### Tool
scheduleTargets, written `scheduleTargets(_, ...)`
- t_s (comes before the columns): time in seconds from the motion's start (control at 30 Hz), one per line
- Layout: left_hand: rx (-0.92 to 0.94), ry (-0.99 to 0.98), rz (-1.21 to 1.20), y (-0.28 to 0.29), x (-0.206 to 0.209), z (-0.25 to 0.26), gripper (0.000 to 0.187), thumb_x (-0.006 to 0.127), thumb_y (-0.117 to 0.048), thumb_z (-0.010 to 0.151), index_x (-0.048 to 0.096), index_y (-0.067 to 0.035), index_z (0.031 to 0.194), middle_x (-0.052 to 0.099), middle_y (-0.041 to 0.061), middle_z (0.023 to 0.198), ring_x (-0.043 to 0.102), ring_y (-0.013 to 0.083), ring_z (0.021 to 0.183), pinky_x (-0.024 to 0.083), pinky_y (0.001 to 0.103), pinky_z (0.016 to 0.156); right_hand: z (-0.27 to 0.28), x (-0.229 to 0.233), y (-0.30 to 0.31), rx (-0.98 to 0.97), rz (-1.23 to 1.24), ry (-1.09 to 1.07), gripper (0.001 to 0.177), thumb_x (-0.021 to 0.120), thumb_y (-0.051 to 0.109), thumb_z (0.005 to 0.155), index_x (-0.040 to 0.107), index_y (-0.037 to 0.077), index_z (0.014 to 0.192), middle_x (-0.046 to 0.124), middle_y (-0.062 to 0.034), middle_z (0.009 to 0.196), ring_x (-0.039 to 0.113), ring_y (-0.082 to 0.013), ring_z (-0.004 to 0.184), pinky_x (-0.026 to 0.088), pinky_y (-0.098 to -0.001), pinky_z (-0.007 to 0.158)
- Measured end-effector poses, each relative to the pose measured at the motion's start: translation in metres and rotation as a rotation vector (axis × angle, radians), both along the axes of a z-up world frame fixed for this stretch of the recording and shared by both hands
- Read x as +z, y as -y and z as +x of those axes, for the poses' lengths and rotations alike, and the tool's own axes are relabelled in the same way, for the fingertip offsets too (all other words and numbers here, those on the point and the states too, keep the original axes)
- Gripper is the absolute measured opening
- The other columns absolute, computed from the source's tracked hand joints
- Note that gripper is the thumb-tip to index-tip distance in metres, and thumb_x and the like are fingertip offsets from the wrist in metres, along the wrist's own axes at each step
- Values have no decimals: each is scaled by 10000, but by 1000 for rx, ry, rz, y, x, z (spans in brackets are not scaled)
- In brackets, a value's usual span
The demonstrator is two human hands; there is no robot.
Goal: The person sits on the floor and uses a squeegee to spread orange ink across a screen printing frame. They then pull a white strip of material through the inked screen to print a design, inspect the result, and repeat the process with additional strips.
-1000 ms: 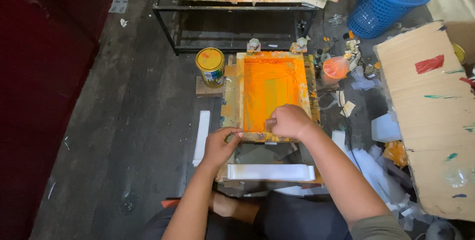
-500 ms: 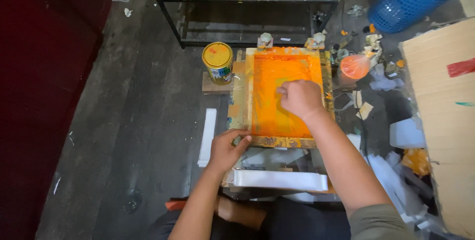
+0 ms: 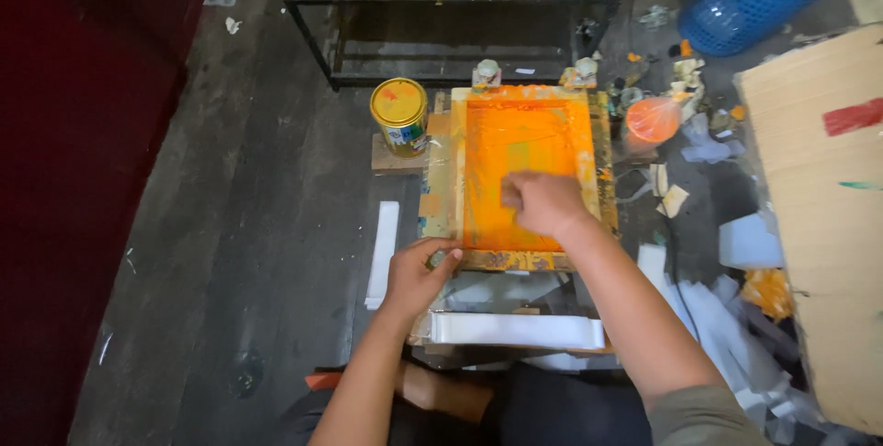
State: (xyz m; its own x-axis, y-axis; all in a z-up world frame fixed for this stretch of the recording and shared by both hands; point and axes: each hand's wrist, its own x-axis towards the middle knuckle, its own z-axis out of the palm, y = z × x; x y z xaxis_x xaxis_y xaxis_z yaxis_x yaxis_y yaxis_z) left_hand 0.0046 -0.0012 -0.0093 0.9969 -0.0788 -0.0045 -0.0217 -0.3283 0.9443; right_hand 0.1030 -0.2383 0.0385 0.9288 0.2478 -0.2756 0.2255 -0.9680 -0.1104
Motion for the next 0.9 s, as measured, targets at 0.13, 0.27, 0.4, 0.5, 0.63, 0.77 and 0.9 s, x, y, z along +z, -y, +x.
scheduleTargets(0.13, -2, -6, -14, 0, 5, -3, 142, 770, -201, 919, 836, -149, 1033, 799, 110, 940, 728, 332, 1016, 535, 413, 925, -35, 33, -2, -14, 4, -308, 703, 595, 158, 755, 601, 209, 1456, 675, -65, 1385, 606, -349, 1310, 480, -560, 1066)
scheduleTargets(0.27, -20, -30, -22, 0, 15, -9, 162, 748, -212, 949, 830, -129, 1062, 793, 138, 988, 709, 367, 1065, 527, 442, 960, -47, 45, 0, 31, 63, -341, 354, 595, 150, 767, 809, 151, 1049, 750, -71, 879, 720, -343, 956, 560, -446, 875)
scheduleTargets(0.4, -38, -27, -11, -2, 10, -8, 162, 748, -192, 943, 825, -117, 1064, 793, 145, 998, 702, 388, 1076, 526, 464, 966, -37, 39, 4, -24, 116, -187, 341, 623, 177, 819, 824, 163, 1094, 782, -114, 949, 723, -384, 1035, 561, -493, 908)
scheduleTargets(0.5, -33, -37, -26, -1, 9, -7, 173, 742, -205, 950, 821, -120, 1078, 792, 143, 999, 700, 387, 1080, 524, 478, 968, -25, 42, 3, -26, 69, -36, 315, 589, 263, 873, 816, 222, 1087, 785, -124, 982, 724, -381, 1060, 565, -494, 939)
scheduleTargets(0.63, -32, -34, -30, -1, -2, -3, 180, 740, -221, 955, 821, -117, 1078, 793, 137, 983, 710, 375, 1048, 532, 469, 941, 15, -1, 19, -17, 73, 224, 301, 583, 245, 816, 806, 249, 1019, 786, -100, 921, 747, -372, 975, 591, -512, 875)
scheduleTargets(0.77, -25, -15, 32, -2, -1, 0, 196, 766, -279, 924, 829, -135, 1042, 797, 110, 951, 725, 346, 1013, 545, 427, 920, 42, -24, 18, -13, 33, 359, 299, 607, 211, 805, 788, 238, 1041, 780, -82, 909, 757, -343, 915, 600, -489, 818)
scheduleTargets(0.9, -3, -8, 17, 0, 4, 0, 185, 786, -281, 910, 835, -140, 1019, 797, 99, 919, 729, 326, 992, 551, 403, 902, 50, -52, 10, -11, -68, 181, 595, 594, 229, 759, 664, 192, 1349, 726, -97, 1213, 687, -365, 1143, 555, -584, 900)
